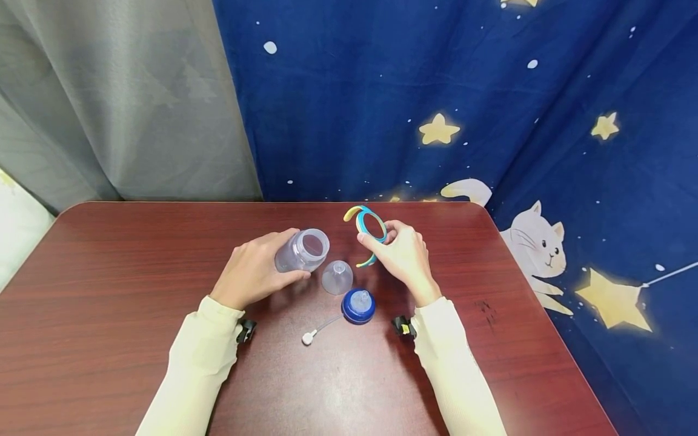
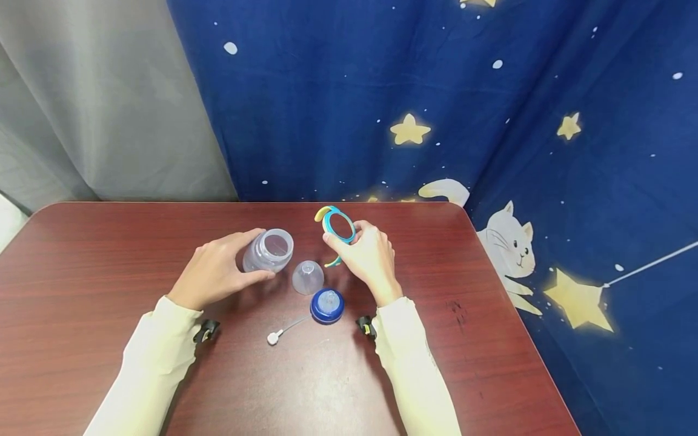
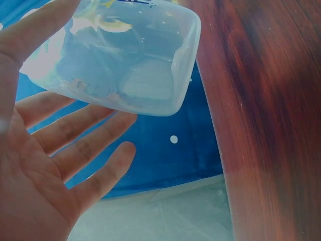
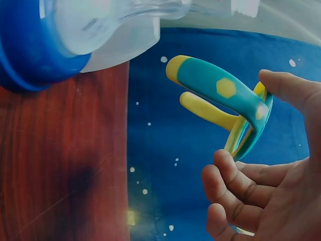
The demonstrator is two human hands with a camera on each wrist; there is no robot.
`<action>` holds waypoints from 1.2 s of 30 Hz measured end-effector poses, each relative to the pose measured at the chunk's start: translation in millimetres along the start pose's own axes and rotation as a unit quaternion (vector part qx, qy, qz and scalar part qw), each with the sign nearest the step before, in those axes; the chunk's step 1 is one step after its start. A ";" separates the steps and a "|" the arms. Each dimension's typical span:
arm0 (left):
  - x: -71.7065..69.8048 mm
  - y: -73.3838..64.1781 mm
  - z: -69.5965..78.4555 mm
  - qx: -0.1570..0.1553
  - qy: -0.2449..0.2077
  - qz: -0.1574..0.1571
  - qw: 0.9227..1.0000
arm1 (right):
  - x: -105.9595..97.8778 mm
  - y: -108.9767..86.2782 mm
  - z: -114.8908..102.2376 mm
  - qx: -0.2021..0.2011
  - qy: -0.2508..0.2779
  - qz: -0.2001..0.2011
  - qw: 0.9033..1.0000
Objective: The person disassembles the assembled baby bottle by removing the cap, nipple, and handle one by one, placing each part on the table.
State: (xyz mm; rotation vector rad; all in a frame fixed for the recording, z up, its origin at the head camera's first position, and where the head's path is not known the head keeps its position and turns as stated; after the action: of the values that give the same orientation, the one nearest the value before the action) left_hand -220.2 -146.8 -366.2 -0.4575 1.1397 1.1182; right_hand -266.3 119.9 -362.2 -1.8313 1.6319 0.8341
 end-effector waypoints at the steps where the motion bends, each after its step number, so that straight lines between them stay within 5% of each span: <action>1: 0.0 0.1 -0.1 -0.001 0.001 -0.001 1.000 | 1.0 0.9 1.3 0.003 0.000 -0.002 1.000; 36: -1.7 -1.2 1.0 0.001 -0.004 -0.002 1.000 | 25.9 10.4 23.6 0.046 -0.033 -0.110 0.992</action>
State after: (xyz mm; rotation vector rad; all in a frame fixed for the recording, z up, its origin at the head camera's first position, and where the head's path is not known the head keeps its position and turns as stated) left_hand -218.6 -147.3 -364.6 -0.4529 1.1323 1.1154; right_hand -276.9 119.3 -397.2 -1.8576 1.3749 0.7018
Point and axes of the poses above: each hand's wrist, its own y-axis towards the middle knuckle, its own x-axis out of the palm, z = x × y, the point moved 7 cm from there along y, towards the middle knuckle, and after that the axes turned 14 degrees about -z, right-handed, at the moved point
